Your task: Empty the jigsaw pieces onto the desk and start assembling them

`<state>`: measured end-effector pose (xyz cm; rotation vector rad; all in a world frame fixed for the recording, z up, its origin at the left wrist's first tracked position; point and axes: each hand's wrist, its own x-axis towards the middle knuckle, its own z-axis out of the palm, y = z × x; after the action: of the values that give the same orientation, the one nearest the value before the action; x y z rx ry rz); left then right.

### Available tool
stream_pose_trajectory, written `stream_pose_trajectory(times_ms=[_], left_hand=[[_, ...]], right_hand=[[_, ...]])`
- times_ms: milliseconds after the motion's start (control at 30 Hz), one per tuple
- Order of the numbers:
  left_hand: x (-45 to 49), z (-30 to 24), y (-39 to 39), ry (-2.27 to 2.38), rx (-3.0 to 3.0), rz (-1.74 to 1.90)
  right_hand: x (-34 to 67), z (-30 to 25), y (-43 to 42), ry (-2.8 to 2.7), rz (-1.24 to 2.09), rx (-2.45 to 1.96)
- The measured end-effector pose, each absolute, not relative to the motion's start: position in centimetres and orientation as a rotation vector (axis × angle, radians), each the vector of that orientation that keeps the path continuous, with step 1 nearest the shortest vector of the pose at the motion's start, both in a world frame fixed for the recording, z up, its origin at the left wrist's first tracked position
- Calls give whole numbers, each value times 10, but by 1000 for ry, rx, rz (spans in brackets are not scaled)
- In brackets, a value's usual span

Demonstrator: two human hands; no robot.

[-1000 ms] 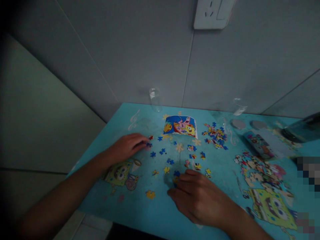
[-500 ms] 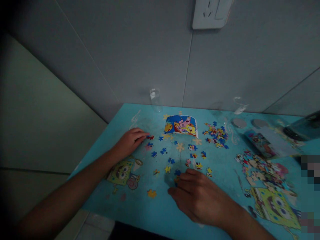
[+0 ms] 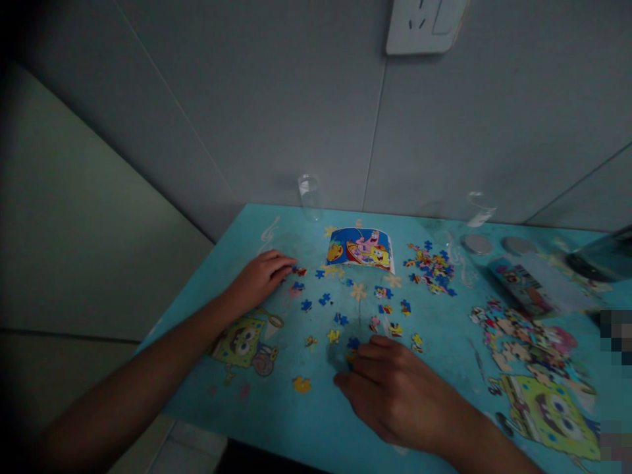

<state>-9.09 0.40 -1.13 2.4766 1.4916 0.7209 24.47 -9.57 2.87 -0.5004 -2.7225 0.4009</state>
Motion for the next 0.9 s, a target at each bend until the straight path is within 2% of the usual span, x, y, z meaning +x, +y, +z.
stream_pose_trajectory(times_ms=[333,600,900], left_hand=[[-94,-9,2,1413,2557,761],[-98,-9,1,1354,2712,533],[-97,-11,1,1376,2701,611]], right_hand=[[245,27,-95,-2706,393,-497],[242,33,-94,-2666,363,-469],[245,26,-95,-2730,423,-492]])
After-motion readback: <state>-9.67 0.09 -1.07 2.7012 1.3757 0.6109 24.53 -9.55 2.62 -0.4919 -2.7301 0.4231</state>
